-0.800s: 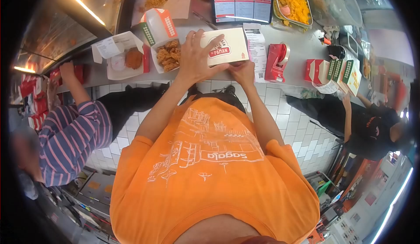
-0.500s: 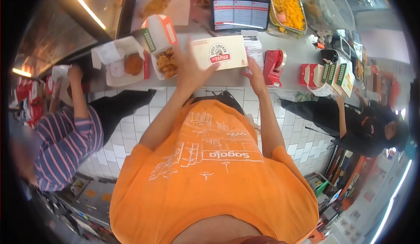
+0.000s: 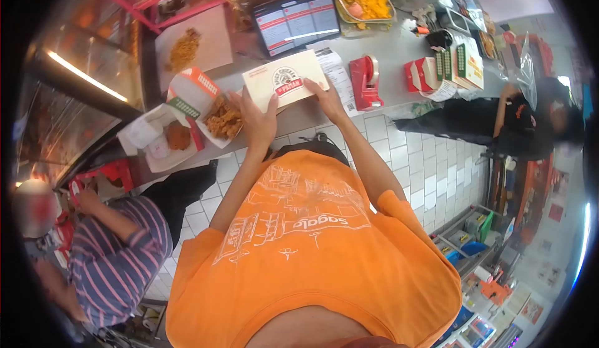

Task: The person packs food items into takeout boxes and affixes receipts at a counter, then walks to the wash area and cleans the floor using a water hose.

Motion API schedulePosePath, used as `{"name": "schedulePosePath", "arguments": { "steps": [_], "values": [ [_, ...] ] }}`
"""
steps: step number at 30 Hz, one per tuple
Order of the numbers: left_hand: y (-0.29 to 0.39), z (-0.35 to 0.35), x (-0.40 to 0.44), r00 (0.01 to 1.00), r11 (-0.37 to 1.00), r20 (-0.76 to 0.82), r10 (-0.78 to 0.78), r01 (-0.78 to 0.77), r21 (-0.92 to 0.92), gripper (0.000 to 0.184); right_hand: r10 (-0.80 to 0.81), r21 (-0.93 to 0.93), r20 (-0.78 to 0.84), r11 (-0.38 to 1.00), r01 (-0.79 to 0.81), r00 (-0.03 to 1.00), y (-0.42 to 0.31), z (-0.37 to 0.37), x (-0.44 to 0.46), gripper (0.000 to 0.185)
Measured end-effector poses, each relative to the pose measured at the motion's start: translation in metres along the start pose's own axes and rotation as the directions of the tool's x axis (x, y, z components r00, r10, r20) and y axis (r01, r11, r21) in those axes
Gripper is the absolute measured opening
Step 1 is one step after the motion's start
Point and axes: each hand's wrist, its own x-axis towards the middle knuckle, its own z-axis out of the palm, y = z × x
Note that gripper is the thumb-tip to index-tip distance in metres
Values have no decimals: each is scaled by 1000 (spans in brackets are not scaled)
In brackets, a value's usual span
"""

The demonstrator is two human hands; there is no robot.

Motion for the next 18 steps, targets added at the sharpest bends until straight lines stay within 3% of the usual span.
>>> {"name": "schedulePosePath", "arguments": {
  "steps": [1, 3, 5, 7, 8, 9, 11, 12, 15, 16, 17, 18],
  "values": [
    [-2, -2, -2, 1000, 1000, -20, -14, 15, 13, 78, 3, 3, 28, 1000, -3, 1000, 0, 5, -2, 69],
    [-6, -2, -1, 979, 984, -158, 127, -144, -103, 79, -62, -13, -82, 998, 61, 995, -3, 6, -7, 71],
    [-6, -4, -3, 960, 982, -238, 148, -172, -81, 84, -34, 1, -43, 999, 34, 999, 4, -7, -5, 71],
    [-10, 0, -9, 996, 974, -60, -65, 50, -220, 84, 105, 90, 11, 990, -105, 994, 3, -16, -11, 70],
    [-10, 2, -14, 995, 918, 24, -97, 99, -384, 78, 78, 12, 52, 997, -79, 996, 1, -24, -16, 68],
    [-14, 3, -12, 996, 918, 23, -90, 92, -386, 78, 71, 14, 49, 997, -72, 996, -4, -26, -19, 68],
    [-21, 11, -13, 875, 635, 265, -404, 477, -607, 69, 199, -55, 125, 979, -194, 972, -11, -37, -28, 67],
    [-6, -4, -9, 831, 494, 380, -406, 549, -674, 60, 208, -45, 139, 978, -203, 968, -14, -36, -29, 68],
    [-12, 2, -13, 885, 568, 373, -278, 464, -680, 55, 98, -180, 95, 980, -79, 991, 0, -37, -23, 69],
    [-13, 5, -18, 935, 643, 272, -226, 353, -680, 51, -131, -43, 32, 990, 133, 991, -16, -26, -37, 68],
    [-3, 2, -19, 936, 641, 276, -217, 350, -683, 51, -215, -30, -80, 976, 214, 973, -24, -21, -45, 66],
    [17, -8, -20, 932, 666, 292, -213, 357, -655, 54, -146, 19, -67, 989, 148, 987, -33, -28, -56, 62]
  ]
}}
